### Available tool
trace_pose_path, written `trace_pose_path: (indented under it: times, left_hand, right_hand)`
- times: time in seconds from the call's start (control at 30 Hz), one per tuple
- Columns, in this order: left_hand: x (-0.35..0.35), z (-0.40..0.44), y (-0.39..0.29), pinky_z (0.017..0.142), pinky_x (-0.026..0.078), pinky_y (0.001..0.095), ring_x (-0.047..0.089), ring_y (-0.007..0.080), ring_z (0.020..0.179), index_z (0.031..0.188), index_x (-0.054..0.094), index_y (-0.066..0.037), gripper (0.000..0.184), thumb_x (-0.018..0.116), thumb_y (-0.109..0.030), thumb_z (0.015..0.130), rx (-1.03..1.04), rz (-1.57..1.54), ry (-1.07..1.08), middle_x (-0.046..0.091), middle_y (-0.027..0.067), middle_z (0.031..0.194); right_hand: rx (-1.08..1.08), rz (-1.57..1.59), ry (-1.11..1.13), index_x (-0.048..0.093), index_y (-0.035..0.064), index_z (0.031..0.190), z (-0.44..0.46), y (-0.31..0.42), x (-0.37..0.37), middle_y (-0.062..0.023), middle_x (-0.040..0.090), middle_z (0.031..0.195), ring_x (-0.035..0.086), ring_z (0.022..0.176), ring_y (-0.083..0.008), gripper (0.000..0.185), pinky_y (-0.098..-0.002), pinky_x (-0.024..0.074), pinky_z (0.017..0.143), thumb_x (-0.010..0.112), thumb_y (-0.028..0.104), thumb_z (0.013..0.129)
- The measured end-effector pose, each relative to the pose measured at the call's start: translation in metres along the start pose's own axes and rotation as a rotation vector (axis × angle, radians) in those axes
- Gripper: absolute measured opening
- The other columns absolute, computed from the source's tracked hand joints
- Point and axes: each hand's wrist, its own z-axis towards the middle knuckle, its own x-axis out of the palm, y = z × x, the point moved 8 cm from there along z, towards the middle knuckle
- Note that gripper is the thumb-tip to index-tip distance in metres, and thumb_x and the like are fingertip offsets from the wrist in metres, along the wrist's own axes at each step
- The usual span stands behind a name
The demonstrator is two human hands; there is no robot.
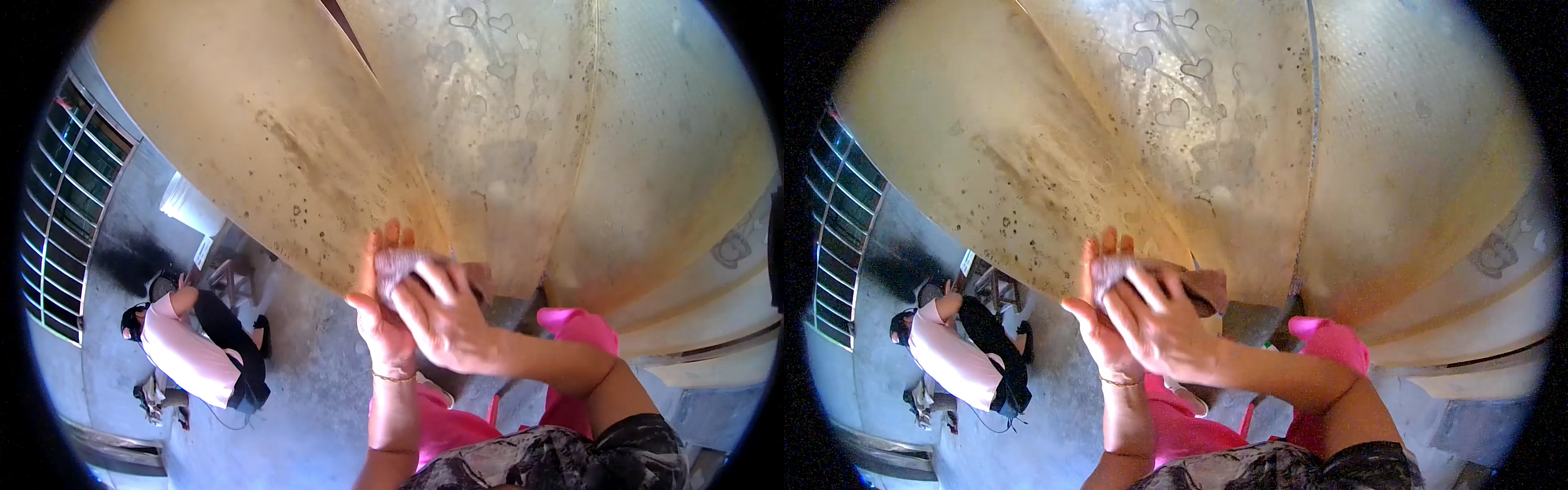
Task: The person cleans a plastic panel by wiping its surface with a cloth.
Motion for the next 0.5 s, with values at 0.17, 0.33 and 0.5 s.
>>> trace_pose_path:
  times: [0.17, 0.33, 0.5]
  left_hand:
    - [-0.006, -0.005, 0.009, 0.118, 0.015, 0.0454, 0.021, 0.0299, 0.144, 0.151, 0.021, -0.008, 0.087, 0.034, -0.069, 0.091, -0.031, -0.028, -0.013, 0.022, 0.0146, 0.156]
    - [-0.006, -0.004, 0.008, 0.117, 0.017, 0.0477, 0.022, 0.0319, 0.143, 0.15, 0.023, -0.005, 0.09, 0.035, -0.071, 0.089, -0.025, -0.043, -0.046, 0.023, 0.0148, 0.156]
    - [-0.006, -0.007, 0.011, 0.117, 0.018, 0.0445, 0.027, 0.0304, 0.141, 0.148, 0.027, -0.001, 0.094, 0.041, -0.071, 0.087, -0.053, -0.019, -0.098, 0.027, 0.0159, 0.154]
  right_hand:
    - [0.096, -0.001, -0.035, 0.051, -0.0042, 0.12, 0.01, -0.013, -0.004, -0.0178, 0.06, 0.114, 0.045, 0.114, -0.0362, 0.045, -0.0525, 0.0357, 0.087, 0.058, 0.018, 0.081]
    - [0.043, -0.01, -0.026, 0.048, -0.0065, 0.122, -0.006, -0.003, 0.006, -0.0199, 0.058, 0.117, 0.046, 0.115, -0.0374, 0.049, -0.0518, 0.035, 0.088, 0.058, 0.018, 0.082]
    - [0.098, -0.032, -0.067, 0.05, -0.0069, 0.117, 0.004, -0.01, -0.002, -0.0204, 0.058, 0.112, 0.046, 0.114, -0.0353, 0.043, -0.0521, 0.0355, 0.086, 0.053, 0.021, 0.085]
